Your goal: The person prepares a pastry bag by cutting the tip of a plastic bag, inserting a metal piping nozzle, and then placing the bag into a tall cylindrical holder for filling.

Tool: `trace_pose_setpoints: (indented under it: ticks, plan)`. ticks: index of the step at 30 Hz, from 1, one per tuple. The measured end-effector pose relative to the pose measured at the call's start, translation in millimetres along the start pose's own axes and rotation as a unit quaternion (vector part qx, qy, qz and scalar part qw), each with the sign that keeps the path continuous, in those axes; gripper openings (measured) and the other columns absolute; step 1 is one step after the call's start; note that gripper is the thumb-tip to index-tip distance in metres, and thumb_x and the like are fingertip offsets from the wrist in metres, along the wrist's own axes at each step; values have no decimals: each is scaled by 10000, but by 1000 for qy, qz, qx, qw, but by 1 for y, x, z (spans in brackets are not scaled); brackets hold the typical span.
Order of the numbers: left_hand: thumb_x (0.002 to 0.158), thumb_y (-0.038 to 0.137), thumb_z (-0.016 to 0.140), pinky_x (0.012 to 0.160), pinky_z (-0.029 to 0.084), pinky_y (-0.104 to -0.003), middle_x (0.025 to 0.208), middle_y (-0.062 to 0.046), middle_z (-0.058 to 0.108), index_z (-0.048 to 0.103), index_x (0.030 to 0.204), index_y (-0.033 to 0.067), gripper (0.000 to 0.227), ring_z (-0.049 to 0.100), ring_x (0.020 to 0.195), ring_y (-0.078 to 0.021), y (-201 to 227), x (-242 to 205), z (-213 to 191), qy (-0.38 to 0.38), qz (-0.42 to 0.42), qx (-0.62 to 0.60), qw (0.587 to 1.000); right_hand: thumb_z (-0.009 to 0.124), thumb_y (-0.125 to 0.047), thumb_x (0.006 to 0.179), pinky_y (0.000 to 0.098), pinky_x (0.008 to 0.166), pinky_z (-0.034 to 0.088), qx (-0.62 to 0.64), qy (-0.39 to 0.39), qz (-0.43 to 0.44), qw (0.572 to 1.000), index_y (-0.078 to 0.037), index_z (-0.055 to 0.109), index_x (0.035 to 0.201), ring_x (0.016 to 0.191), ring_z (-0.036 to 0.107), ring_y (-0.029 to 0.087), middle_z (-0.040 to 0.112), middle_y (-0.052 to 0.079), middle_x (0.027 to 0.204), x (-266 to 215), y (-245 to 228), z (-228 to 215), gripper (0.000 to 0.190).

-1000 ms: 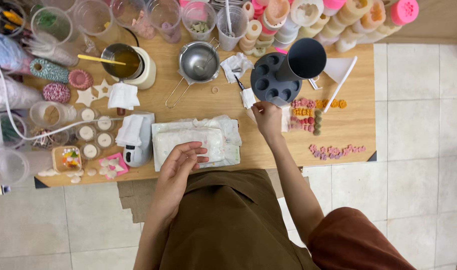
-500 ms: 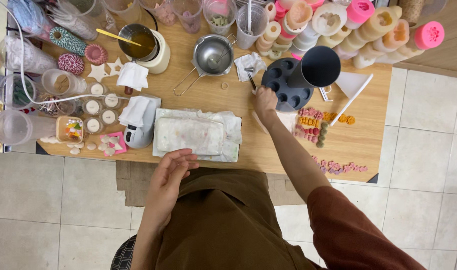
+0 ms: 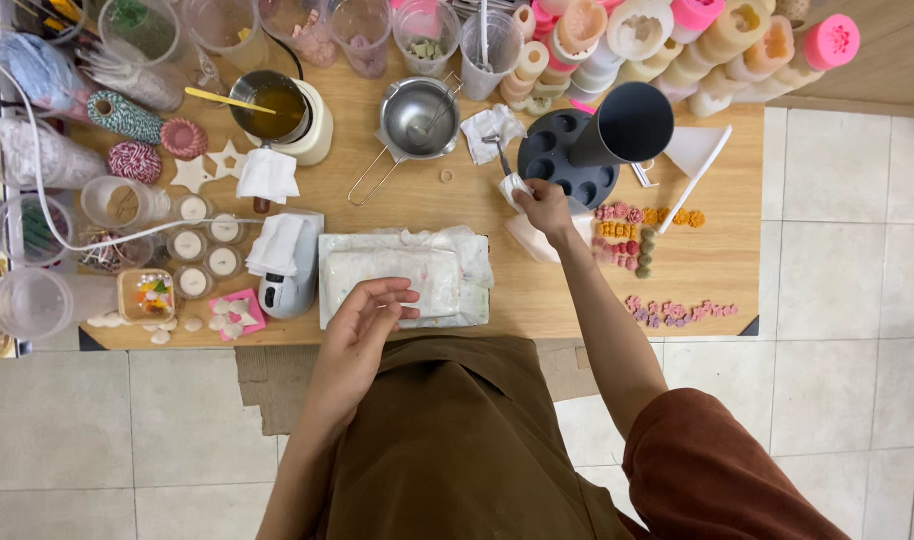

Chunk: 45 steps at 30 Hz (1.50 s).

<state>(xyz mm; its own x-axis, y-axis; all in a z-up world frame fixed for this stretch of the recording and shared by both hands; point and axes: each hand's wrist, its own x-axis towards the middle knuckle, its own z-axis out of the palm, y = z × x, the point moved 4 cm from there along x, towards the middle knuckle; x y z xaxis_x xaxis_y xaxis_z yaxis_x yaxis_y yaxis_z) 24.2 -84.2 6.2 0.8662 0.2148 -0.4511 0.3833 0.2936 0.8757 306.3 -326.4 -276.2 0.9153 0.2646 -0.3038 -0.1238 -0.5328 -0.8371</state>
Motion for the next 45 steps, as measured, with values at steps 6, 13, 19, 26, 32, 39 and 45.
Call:
trace_pose_setpoints:
  ticks: [6,13,19,26,32,39,45]
  plan:
    - [1031,119,517,957,506,-308,1179,-89,697,611,1254,36,256,675,1060,-164,6,5,-20,-8,5,-2,1000,738,-267,866,354,775,550,-88,66,10,994,-44,766,1107,853,733,251,757,182,931,14,-7,22,330]
    - [1018,87,508,911,499,-306,1200,-97,708,598,1265,38,267,686,1065,-174,4,15,-52,13,3,15,1000,762,-303,834,367,831,555,-101,64,35,992,-88,774,1130,913,747,286,764,181,990,39,-7,41,367]
    - [1021,77,502,936,503,-317,1209,-106,701,588,1268,22,268,682,1075,-184,2,24,-60,-5,-1,6,1000,942,-241,703,323,601,614,-48,60,213,974,94,713,1003,730,757,215,770,162,925,59,1,46,505]
    - [1027,100,510,946,508,-309,1195,-97,702,603,1255,28,256,682,1066,-179,5,26,-54,-12,-22,8,1000,960,-227,675,331,507,613,-75,89,286,951,88,661,1035,687,743,200,735,136,913,68,-8,49,565]
    - [1026,108,513,922,493,-304,1199,-86,703,604,1268,40,267,680,1065,-170,9,18,-58,5,-3,20,1000,908,-212,764,357,624,617,-75,67,165,981,58,691,1008,783,753,257,751,197,977,56,-15,44,424]
    - [1029,81,510,958,519,-318,1189,-106,693,594,1254,11,250,680,1068,-177,1,18,-54,2,8,1,1000,727,-45,847,443,821,537,-352,174,-251,885,-25,668,954,961,626,358,632,159,1005,15,-41,53,124]
    - [1042,78,514,969,516,-315,1189,-111,685,588,1259,4,240,669,1063,-177,-4,18,-49,-16,27,12,999,688,-44,808,397,834,557,-503,104,-256,819,-49,682,979,1055,600,310,610,129,1055,24,-21,78,171]
